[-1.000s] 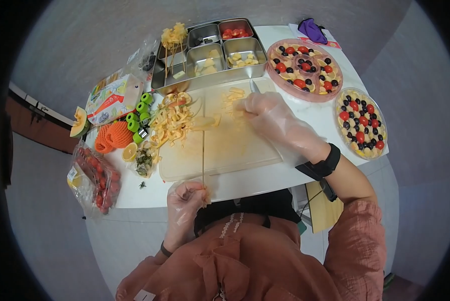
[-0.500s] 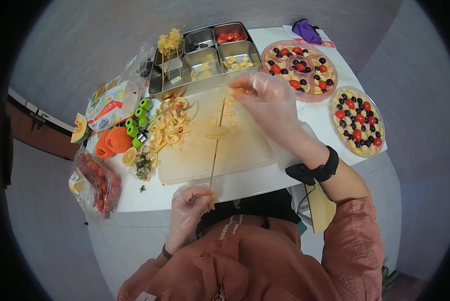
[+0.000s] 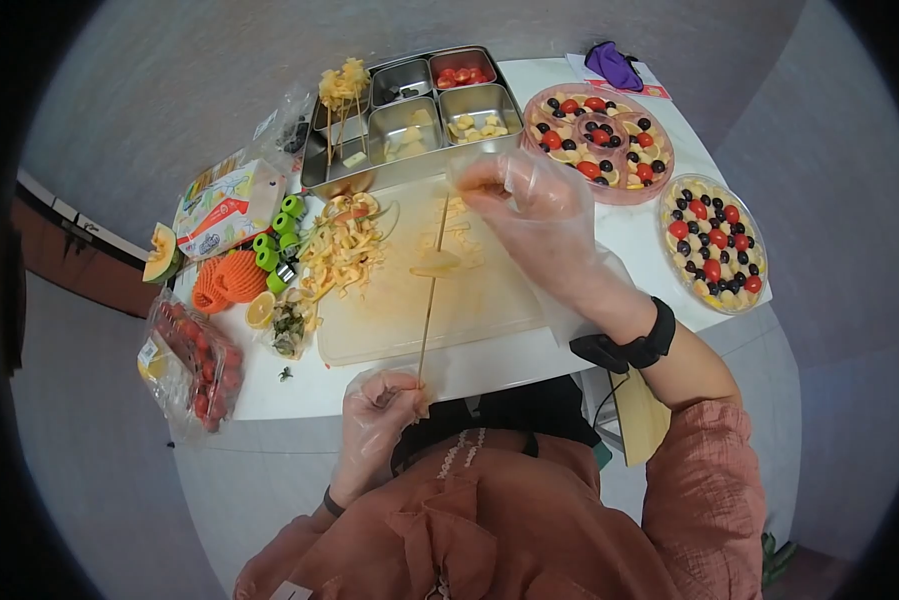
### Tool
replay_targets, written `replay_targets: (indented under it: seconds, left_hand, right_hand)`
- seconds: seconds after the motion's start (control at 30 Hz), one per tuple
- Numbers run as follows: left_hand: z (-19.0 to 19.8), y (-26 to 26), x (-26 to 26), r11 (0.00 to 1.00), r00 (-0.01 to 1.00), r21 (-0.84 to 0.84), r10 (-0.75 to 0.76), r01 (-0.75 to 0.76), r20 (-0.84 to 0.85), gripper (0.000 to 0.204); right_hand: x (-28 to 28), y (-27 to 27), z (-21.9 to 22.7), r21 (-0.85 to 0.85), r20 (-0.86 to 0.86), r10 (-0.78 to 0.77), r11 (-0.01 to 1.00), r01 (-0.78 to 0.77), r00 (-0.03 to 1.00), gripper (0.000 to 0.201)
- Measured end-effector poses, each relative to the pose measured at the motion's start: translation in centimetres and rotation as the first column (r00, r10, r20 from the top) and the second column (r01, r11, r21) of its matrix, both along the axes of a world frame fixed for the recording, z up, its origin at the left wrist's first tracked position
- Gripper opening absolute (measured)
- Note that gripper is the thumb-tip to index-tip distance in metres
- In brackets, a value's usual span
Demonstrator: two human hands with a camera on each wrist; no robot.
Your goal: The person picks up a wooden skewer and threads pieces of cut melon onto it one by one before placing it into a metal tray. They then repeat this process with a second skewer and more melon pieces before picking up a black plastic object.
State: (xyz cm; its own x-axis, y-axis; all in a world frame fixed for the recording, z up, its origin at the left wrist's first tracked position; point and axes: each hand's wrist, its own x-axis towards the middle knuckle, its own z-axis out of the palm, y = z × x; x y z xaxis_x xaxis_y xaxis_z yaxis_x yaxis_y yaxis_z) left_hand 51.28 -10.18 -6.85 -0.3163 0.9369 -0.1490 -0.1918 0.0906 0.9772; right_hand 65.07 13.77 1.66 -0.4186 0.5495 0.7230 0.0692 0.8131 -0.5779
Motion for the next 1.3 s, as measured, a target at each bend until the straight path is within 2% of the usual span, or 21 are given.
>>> replay_targets:
  seconds: [0.17, 0.23, 0.37, 0.43, 0.47, 0.53, 0.73, 0.83, 1.03, 1.17, 1.23, 1.3]
  left_hand:
    - [0.4, 0.0, 0.0, 1.0, 1.0, -0.021, -0.004, 0.005, 0.013, 0.009]
    - [0.4, 0.0, 0.0, 1.0, 1.0, -0.012, -0.01, 0.01, 0.017, 0.01]
    - [0.5, 0.0, 0.1, 1.0, 0.998, 0.007, -0.01, 0.01, 0.054, 0.01]
    - [0.8, 0.0, 0.1, 0.999, 1.0, 0.023, -0.023, 0.023, 0.014, 0.01]
    - [1.0, 0.0, 0.2, 0.999, 1.0, 0.023, -0.024, 0.024, 0.013, 0.01]
    - [1.3, 0.0, 0.4, 1.0, 0.999, 0.019, -0.005, 0.004, 0.037, 0.009]
    - [1.9, 0.1, 0.6, 1.0, 0.998, 0.016, -0.005, 0.004, 0.063, 0.008]
    - [1.9, 0.0, 0.5, 0.999, 0.998, 0.033, -0.018, 0.016, 0.058, 0.008]
    - [1.9, 0.1, 0.5, 0.998, 0.999, 0.048, -0.035, 0.034, 0.037, 0.009]
    - [1.5, 0.0, 0.4, 0.997, 0.999, 0.063, -0.042, 0.039, 0.034, 0.009]
    - [1.5, 0.0, 0.4, 0.998, 1.0, 0.057, -0.007, 0.007, 0.009, 0.009]
    - [1.3, -0.1, 0.3, 0.999, 1.0, 0.043, 0.01, -0.01, 0.007, 0.009]
  right_hand:
    - [0.2, -0.4, 0.1, 0.042, 0.036, -0.023, 0.999, 0.021, 0.999, 0.011]
    - [0.3, -0.4, 0.2, 0.104, 0.083, 0.018, 0.994, -0.026, 0.996, 0.012]
    - [0.3, -1.2, 0.4, 0.095, 0.035, 0.055, 0.994, -0.058, 0.998, 0.016]
    - [0.2, -1.3, 0.4, 0.212, 0.024, 0.05, 0.976, -0.054, 0.998, 0.02]
    - [0.3, -1.3, 0.5, 0.212, 0.023, 0.049, 0.976, -0.053, 0.999, 0.02]
    - [0.6, -1.2, 0.4, 0.351, 0.071, 0.044, 0.934, -0.066, 0.997, 0.023]
    - [1.1, -1.3, 0.2, 0.516, 0.133, 0.006, 0.854, -0.074, 0.991, 0.029]
    - [1.1, -1.2, 0.4, 0.5, 0.133, 0.088, 0.854, -0.144, 0.987, 0.03]
    - [1.3, -1.6, 1.2, 0.473, 0.179, 0.117, 0.86, -0.19, 0.977, 0.029]
    - [1.2, -1.5, 0.7, 0.448, 0.168, 0.084, 0.881, -0.152, 0.982, 0.026]
    - [1.3, -1.0, 0.2, 0.353, 0.172, 0.035, 0.931, -0.095, 0.985, 0.021]
    - [1.0, 0.5, -0.9, 0.306, 0.209, 0.052, 0.945, -0.115, 0.977, 0.019]
